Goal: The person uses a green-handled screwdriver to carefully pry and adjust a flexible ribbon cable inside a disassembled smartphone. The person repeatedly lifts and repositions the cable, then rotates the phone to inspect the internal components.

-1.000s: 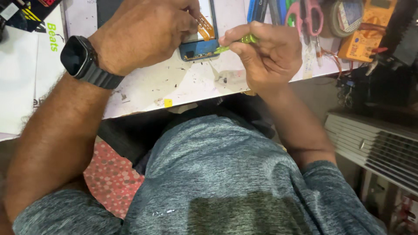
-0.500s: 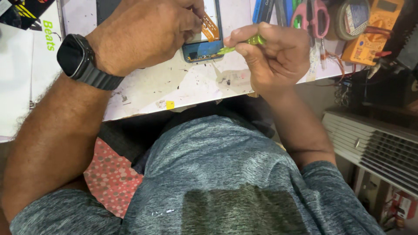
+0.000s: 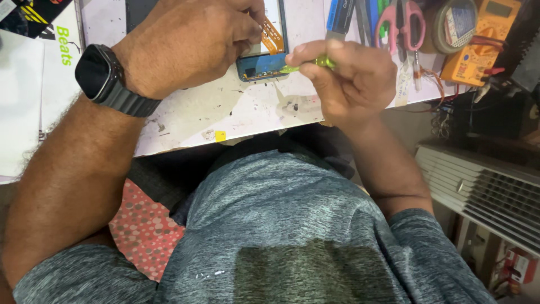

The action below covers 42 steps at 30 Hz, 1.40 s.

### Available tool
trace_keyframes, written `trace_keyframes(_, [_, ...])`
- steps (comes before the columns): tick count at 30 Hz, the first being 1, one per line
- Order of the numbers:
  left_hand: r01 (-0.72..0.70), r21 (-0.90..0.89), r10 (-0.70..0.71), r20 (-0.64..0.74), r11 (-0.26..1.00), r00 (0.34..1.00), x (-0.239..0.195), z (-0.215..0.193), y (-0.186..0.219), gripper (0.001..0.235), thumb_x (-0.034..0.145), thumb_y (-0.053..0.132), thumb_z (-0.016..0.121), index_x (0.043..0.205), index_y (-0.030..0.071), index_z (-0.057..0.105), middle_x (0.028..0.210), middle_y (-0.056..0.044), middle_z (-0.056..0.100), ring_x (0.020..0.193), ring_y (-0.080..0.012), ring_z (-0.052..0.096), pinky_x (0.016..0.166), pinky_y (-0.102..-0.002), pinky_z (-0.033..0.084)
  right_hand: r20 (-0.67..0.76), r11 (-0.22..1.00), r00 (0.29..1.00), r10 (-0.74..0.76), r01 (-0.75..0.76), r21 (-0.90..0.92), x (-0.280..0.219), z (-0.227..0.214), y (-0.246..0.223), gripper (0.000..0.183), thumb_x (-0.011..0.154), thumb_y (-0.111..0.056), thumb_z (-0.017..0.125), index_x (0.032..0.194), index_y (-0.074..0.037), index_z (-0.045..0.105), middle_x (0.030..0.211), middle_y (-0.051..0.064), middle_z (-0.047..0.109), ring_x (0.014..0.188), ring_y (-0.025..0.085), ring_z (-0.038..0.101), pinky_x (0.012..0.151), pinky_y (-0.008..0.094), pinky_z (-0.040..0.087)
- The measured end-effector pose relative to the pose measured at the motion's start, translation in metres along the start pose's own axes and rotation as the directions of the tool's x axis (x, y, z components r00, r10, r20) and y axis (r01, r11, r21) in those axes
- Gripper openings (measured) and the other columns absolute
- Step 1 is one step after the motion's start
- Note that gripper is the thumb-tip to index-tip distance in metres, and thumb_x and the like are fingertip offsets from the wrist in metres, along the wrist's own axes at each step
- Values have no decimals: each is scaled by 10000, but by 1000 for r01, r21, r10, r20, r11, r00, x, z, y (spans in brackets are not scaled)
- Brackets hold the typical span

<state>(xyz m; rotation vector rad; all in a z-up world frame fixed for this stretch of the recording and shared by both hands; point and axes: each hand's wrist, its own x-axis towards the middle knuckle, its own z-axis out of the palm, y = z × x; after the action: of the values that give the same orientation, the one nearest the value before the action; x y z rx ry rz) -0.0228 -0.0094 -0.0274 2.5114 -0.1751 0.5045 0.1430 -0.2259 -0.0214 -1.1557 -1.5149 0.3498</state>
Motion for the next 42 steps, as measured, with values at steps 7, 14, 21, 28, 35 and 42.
trace_keyframes(7, [18, -12, -18, 9, 1000, 1000, 2, -5, 3, 103, 915, 37, 736, 1007, 25, 781, 1131, -61, 717, 965, -265, 695, 792, -385, 541, 117, 997, 993, 18, -8, -82, 4, -6, -10, 555, 1056, 138, 597, 1466, -146, 355, 1148, 282, 702, 1000, 329, 764, 882, 389, 665])
trace_keyframes(14, [28, -19, -28, 14, 999, 1000, 1, -3, 3, 73, 936, 38, 741, 990, 11, 781, 1136, -64, 720, 966, -257, 699, 808, -377, 549, 79, 997, 994, 70, -68, -30, 2, -3, -11, 531, 1086, 152, 580, 1471, -136, 353, 1172, 294, 694, 1023, 331, 754, 911, 400, 661])
trace_keyframes(21, [26, -6, -26, 5, 1000, 1000, 0, 0, 1, 83, 959, 44, 751, 1020, 1, 788, 1142, -65, 726, 957, -232, 703, 819, -349, 559, 83, 997, 995, 53, -48, -61, 3, -3, -9, 520, 1074, 158, 565, 1445, -107, 316, 1139, 293, 690, 1005, 317, 747, 907, 390, 653])
trace_keyframes(28, [21, 29, -21, 4, 999, 1000, 1, 2, 1, 99, 967, 59, 757, 1043, 7, 793, 1143, -60, 727, 966, -212, 706, 836, -333, 566, 78, 997, 996, 45, -40, -65, 2, -5, -6, 519, 1079, 161, 575, 1449, -117, 340, 1151, 286, 698, 1007, 319, 759, 910, 387, 667])
trace_keyframes(35, [25, 31, -26, 21, 999, 999, 1, 0, 2, 123, 927, 24, 753, 1042, 18, 797, 1137, -61, 731, 957, -226, 709, 814, -344, 562, 131, 1000, 991, 13, -9, -30, 19, -4, -15, 436, 1083, 139, 626, 1409, -83, 441, 1219, 263, 676, 1077, 320, 739, 936, 381, 654])
trace_keyframes(42, [32, 27, -32, 13, 999, 999, 2, -1, 4, 150, 918, 10, 764, 1065, 16, 790, 1160, -58, 734, 977, -233, 712, 818, -344, 564, 171, 952, 979, -116, 158, -262, 42, -11, -27, 346, 906, -26, 874, 1157, -10, 635, 1019, 198, 701, 922, 306, 725, 733, 349, 600])
